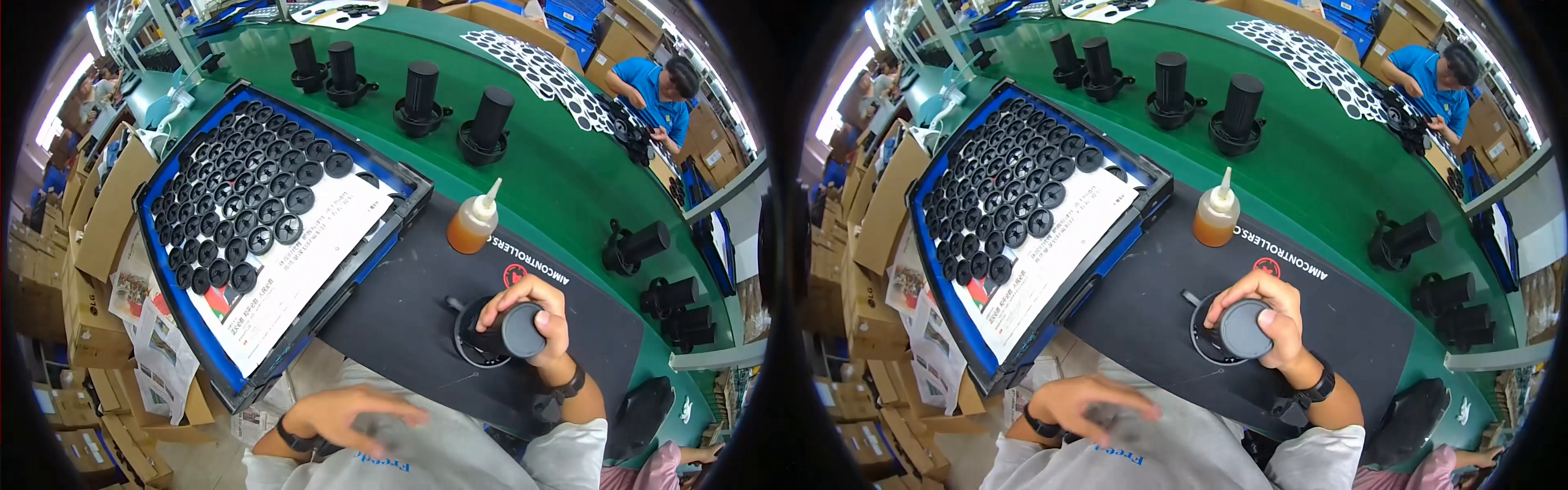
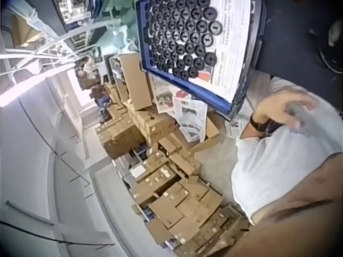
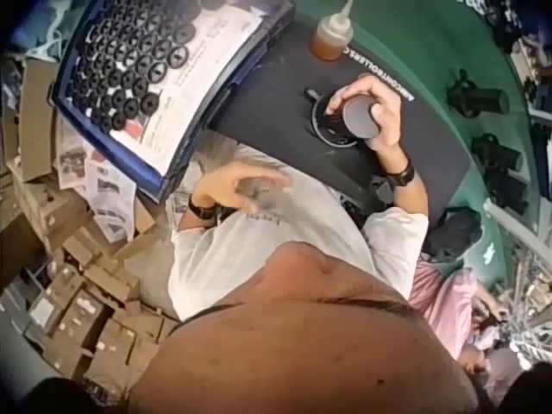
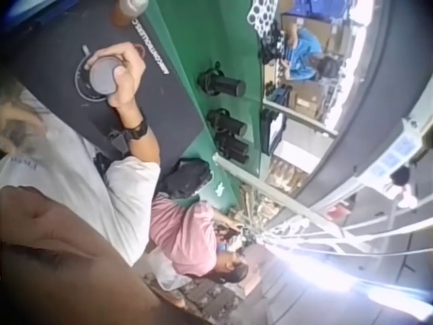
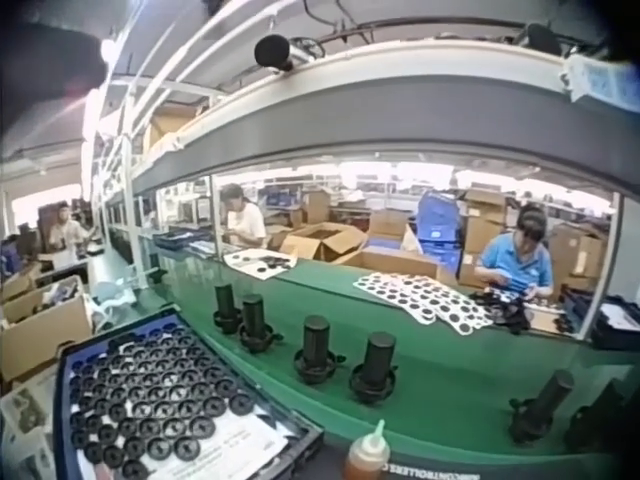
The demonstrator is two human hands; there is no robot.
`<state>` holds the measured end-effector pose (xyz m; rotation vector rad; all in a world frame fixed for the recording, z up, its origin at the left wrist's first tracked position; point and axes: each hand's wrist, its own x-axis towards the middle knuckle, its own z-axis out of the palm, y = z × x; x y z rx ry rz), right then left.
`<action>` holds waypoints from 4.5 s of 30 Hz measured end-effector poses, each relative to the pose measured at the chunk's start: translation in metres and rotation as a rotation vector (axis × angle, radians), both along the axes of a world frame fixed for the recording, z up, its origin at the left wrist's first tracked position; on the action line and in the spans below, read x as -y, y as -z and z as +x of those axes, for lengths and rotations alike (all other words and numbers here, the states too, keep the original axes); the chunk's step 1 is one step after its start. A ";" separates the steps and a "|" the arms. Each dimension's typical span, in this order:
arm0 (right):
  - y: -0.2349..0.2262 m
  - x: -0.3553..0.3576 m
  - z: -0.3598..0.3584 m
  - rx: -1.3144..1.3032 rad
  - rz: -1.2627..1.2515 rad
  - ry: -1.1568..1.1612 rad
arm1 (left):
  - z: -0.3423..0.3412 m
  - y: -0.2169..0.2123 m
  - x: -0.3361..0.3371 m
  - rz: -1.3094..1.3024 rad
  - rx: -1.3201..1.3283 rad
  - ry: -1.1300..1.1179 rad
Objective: The person assembles black plastic components by fitting circular caps onto cylindrical handles and then applies liquid from a bottle into the centers of the remaining caps in a tray.
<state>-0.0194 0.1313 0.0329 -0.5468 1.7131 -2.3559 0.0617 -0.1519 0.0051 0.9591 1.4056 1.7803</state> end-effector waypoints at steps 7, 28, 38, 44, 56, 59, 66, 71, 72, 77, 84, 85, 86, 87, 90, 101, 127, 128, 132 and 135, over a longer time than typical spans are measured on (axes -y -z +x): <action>-0.020 -0.023 -0.020 -0.136 -0.019 0.084 | 0.006 -0.105 0.087 -0.186 -0.282 -0.051; 0.056 -0.193 -0.167 -0.277 0.091 1.235 | -0.225 0.000 0.111 -1.454 -0.826 -0.901; 0.047 -0.190 -0.166 -0.342 0.176 1.213 | -0.202 -0.048 0.109 -1.157 -0.782 -1.159; 0.038 -0.226 -0.148 -0.263 0.271 1.066 | -0.098 -0.154 0.086 -0.421 -0.644 -1.367; -0.016 -0.053 -0.212 -0.946 0.852 0.958 | 0.033 0.026 -0.014 0.088 0.597 -0.565; 0.019 -0.053 -0.241 -0.688 0.812 0.796 | 0.012 0.058 -0.039 0.027 0.626 -0.511; -0.005 -0.056 -0.183 -0.475 0.356 1.117 | -0.032 0.027 -0.058 0.455 0.897 -0.367; -0.081 -0.072 -0.090 -0.374 -0.306 0.861 | -0.065 0.005 -0.071 0.609 0.821 -0.326; -0.088 -0.073 -0.074 -0.317 -0.450 0.767 | -0.071 0.003 -0.075 0.605 0.836 -0.302; -0.081 -0.094 -0.053 -0.398 -0.759 0.431 | -0.089 -0.006 -0.106 0.709 0.795 -0.247; -0.051 -0.056 -0.079 -0.109 -0.855 0.257 | -0.086 -0.020 -0.120 0.778 0.680 -0.280; -0.048 -0.052 -0.082 -0.079 -0.868 0.242 | -0.086 -0.021 -0.120 0.780 0.652 -0.295; -0.047 -0.051 -0.085 -0.048 -0.881 0.229 | -0.085 -0.021 -0.121 0.780 0.624 -0.311; -0.045 -0.050 -0.086 -0.044 -0.877 0.222 | -0.085 -0.021 -0.121 0.779 0.596 -0.326; -0.044 -0.045 -0.085 -0.070 -0.865 0.287 | -0.088 -0.013 -0.126 0.754 0.301 -0.550; -0.051 -0.026 -0.068 -0.240 -0.721 0.381 | -0.084 -0.015 -0.132 0.607 -0.179 -0.881; -0.036 -0.009 -0.015 -0.205 -0.237 0.077 | -0.014 0.007 -0.001 -0.045 0.020 -0.242; -0.029 -0.004 -0.014 -0.197 -0.082 0.055 | -0.008 -0.001 0.006 -0.024 -0.004 -0.151; 0.003 0.015 -0.013 -0.143 0.029 -0.082 | 0.004 -0.040 0.039 0.064 -0.032 0.006; 0.000 0.018 -0.016 -0.066 0.036 -0.053 | -0.008 -0.087 0.074 -0.160 -0.275 -0.179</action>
